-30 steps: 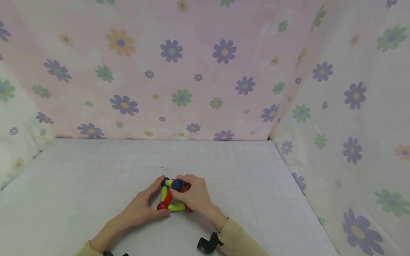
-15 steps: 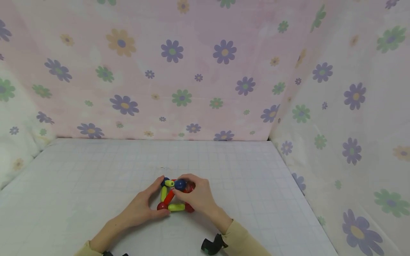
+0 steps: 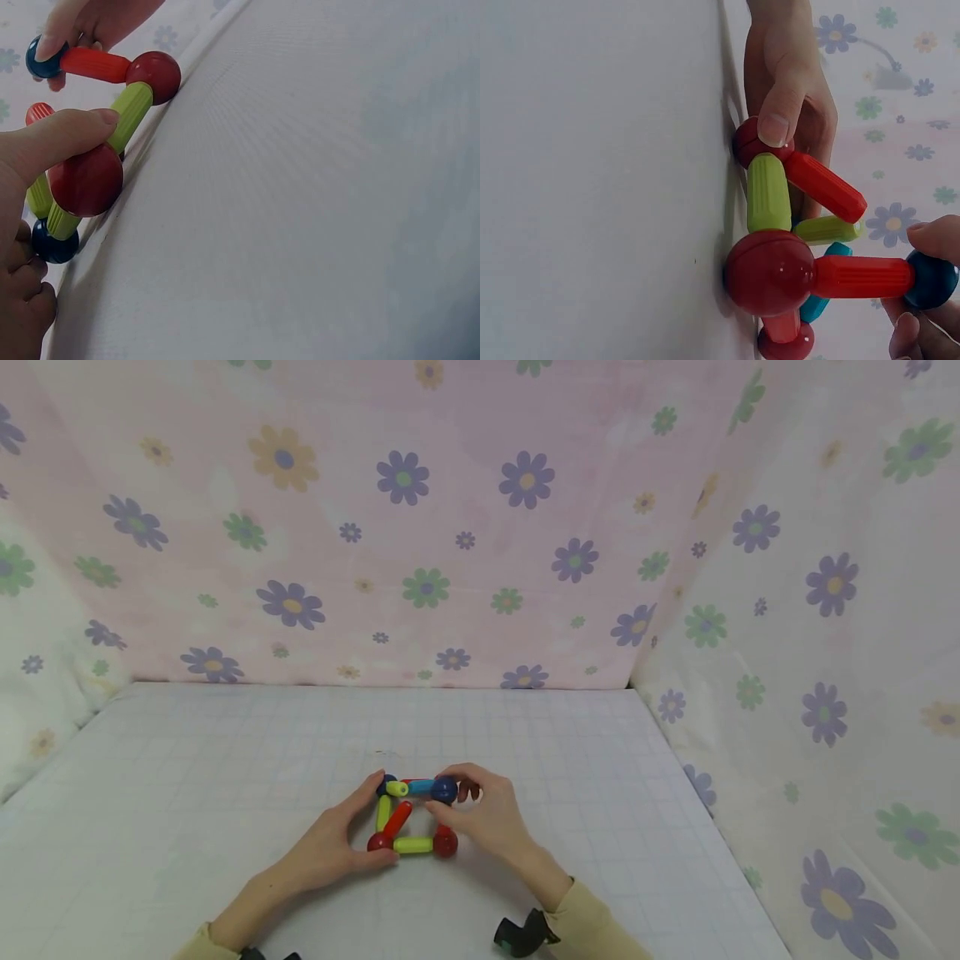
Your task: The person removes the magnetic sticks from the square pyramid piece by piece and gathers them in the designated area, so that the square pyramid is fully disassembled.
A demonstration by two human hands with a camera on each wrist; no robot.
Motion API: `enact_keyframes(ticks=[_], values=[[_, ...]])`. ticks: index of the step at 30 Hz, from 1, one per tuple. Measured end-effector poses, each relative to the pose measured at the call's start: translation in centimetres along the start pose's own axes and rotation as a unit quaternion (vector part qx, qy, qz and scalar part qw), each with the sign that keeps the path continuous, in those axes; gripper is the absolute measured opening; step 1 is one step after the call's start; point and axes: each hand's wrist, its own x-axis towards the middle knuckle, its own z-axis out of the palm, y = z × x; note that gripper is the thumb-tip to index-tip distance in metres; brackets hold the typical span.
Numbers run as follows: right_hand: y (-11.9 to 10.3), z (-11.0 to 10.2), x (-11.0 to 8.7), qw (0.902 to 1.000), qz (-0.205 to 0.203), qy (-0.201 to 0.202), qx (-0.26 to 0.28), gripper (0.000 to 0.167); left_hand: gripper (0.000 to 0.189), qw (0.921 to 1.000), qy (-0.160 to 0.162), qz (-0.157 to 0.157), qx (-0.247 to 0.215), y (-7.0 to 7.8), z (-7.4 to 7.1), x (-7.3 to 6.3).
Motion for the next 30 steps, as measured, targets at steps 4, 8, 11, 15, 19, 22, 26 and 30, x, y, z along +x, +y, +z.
enact_keyframes(ticks=[4, 8, 11, 15, 19, 22, 26, 30], values=[[0.3, -0.7, -0.3, 1.0, 0.001, 0.001, -0.008, 0.035, 0.11, 1.0, -0.001, -0.004, 0.002, 0.1, 0.0, 0.0], [0.7, -1.4, -0.6, 0.9999, -0.002, -0.002, -0.011, 0.034, 0.11, 0.9999, 0.0, -0.009, 0.01, 0.3, 0.0, -0.1], [0.9, -1.9, -0.7, 0.9999, 0.008, -0.004, -0.014, 0.035, 0.109, 0.9998, 0.002, -0.011, 0.013, 0.4, 0.0, -0.2], [1.3, -2.3, -0.8, 0.9998, 0.011, -0.01, -0.015, 0.034, 0.108, 0.9998, 0.002, -0.01, 0.016, 0.5, 0.0, -0.2], [1.7, -2.6, -0.7, 0.9998, 0.014, -0.016, -0.002, 0.033, 0.108, 0.9998, 0.002, -0.009, 0.015, 0.4, 0.0, -0.2], [2.1, -2.7, -0.6, 0.9996, 0.017, -0.021, 0.011, 0.036, 0.108, 0.9999, 0.002, -0.009, 0.015, 0.3, 0.0, -0.1], [2.8, -2.7, -0.6, 0.9994, 0.011, -0.023, 0.024, 0.038, 0.108, 0.9999, 0.001, -0.01, 0.014, 0.3, 0.1, -0.1], [3.5, -2.6, -0.7, 0.9991, 0.013, -0.019, 0.034, 0.036, 0.109, 0.9998, 0.0, -0.013, 0.014, 0.3, 0.1, -0.1]])
